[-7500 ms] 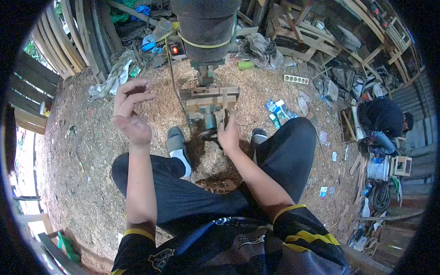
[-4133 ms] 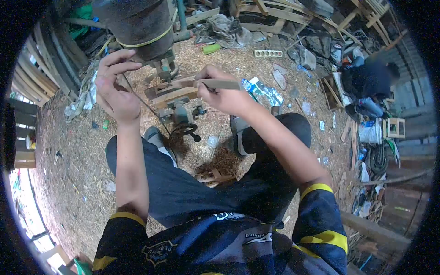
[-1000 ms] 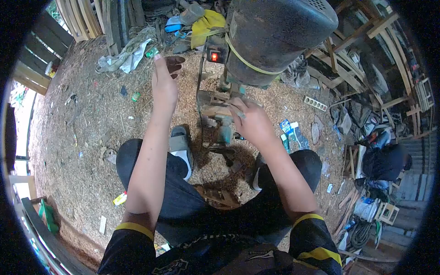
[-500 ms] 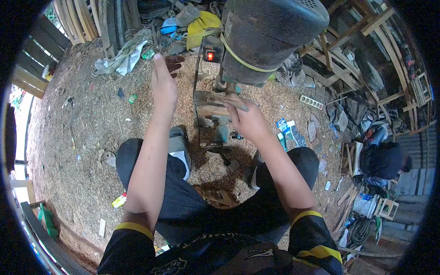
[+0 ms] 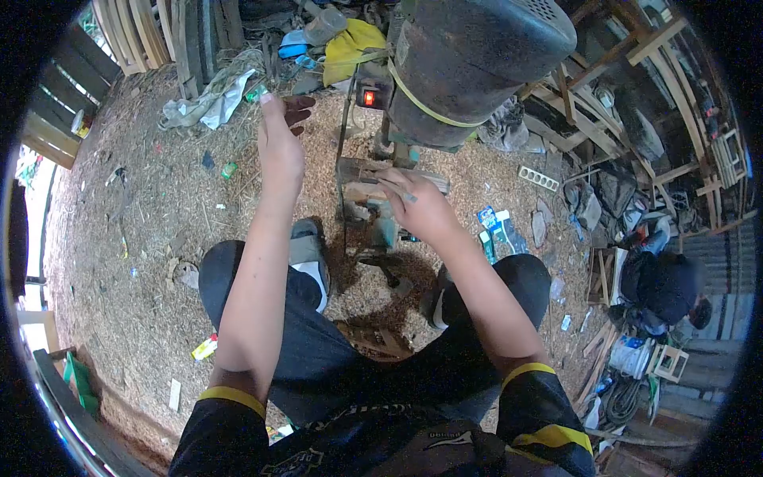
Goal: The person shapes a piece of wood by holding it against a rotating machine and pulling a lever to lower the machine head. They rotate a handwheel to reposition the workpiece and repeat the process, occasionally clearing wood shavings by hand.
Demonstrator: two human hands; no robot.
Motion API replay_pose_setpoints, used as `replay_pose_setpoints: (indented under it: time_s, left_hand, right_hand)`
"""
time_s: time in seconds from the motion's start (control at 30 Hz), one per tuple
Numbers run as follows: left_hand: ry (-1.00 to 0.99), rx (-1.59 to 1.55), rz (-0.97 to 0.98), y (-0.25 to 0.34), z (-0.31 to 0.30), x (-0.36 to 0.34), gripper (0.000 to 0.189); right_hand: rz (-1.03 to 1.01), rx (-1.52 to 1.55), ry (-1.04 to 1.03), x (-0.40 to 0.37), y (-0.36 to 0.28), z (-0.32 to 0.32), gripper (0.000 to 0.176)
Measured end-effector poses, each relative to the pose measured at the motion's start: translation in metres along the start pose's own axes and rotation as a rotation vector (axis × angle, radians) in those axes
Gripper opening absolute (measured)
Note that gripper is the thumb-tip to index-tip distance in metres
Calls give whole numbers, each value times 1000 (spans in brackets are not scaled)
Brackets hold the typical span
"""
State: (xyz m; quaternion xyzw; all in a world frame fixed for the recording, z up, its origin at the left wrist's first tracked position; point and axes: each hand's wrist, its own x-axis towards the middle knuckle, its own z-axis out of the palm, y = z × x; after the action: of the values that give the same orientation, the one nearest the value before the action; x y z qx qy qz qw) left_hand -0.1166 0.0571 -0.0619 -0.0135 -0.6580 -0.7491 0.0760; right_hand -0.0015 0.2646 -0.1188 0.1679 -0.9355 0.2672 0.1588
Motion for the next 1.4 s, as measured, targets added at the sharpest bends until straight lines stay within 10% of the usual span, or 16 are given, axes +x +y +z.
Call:
replay_pose_setpoints:
  time_s: [1.4]
  left_hand:
    - [-7, 49, 46, -9, -35, 13, 78]
  right_hand:
    - [88, -40, 47, 25, -13, 8, 17]
